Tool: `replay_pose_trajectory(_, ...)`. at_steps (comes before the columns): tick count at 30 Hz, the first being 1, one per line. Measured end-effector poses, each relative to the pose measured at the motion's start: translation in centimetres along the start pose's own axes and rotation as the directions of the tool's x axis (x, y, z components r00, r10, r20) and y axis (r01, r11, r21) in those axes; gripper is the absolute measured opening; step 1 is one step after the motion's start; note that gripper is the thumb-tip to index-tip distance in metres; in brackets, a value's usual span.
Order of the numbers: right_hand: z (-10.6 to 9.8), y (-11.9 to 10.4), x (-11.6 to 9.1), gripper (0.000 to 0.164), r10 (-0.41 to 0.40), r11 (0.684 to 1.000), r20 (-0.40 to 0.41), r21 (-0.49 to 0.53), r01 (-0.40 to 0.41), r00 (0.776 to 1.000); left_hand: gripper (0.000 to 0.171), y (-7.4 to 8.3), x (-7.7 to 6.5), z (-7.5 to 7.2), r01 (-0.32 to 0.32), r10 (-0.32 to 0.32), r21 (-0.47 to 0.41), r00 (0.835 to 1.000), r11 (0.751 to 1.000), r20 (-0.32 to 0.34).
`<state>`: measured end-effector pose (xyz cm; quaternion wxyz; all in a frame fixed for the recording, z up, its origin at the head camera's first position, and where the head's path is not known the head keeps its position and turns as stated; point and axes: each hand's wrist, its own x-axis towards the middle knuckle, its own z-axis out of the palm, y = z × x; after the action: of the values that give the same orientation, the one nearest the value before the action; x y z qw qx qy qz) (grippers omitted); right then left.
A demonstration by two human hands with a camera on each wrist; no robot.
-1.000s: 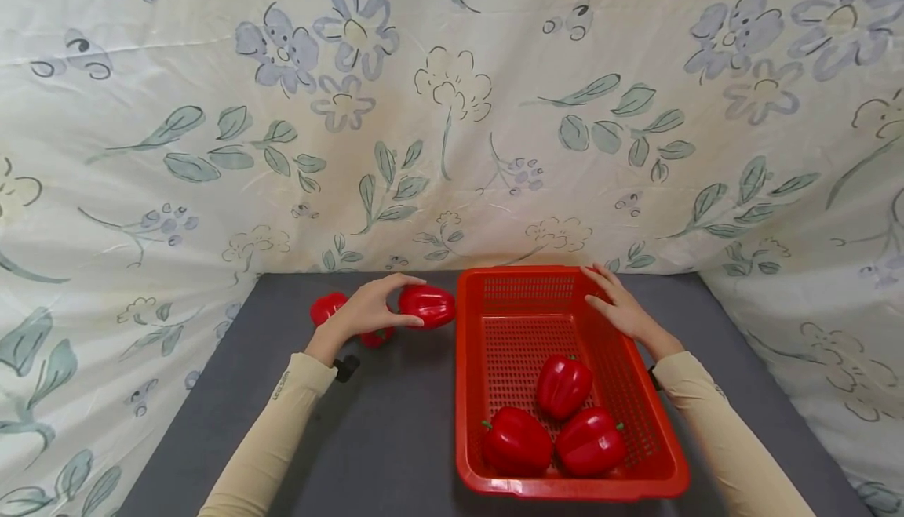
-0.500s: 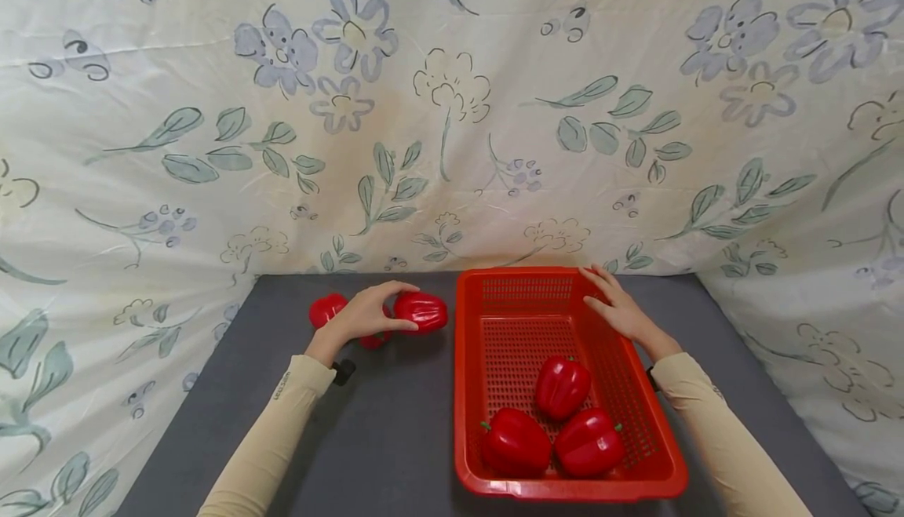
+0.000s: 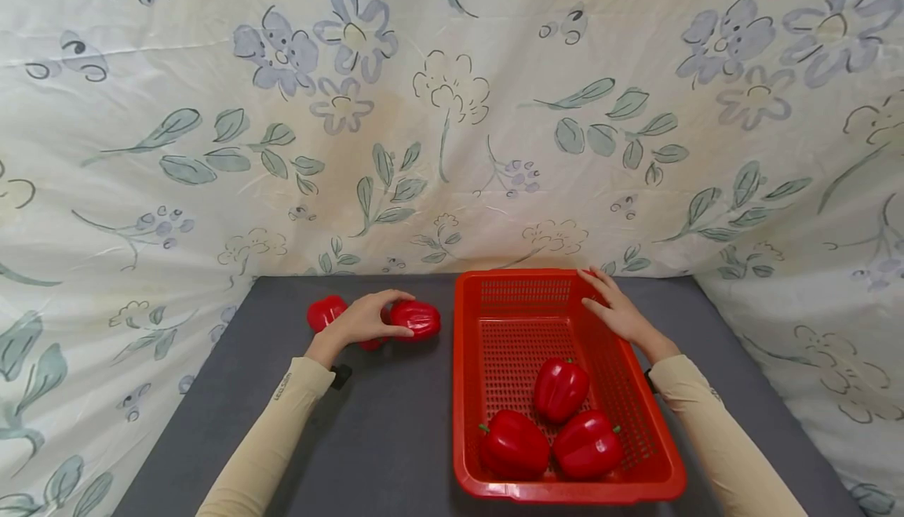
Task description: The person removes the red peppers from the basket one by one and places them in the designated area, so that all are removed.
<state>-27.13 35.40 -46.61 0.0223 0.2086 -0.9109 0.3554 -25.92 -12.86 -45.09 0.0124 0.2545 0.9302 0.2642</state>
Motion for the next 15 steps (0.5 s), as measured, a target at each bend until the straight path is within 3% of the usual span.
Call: replay_pose_trajectory(15,0.07,0.13,-0.03,0.058,0.013,1.0,0.005,0.001,-0.013,1.0,0.068,-0.95,-0.02,0.58,-0.039,0.037,0.041,0.998,0.998,0.048)
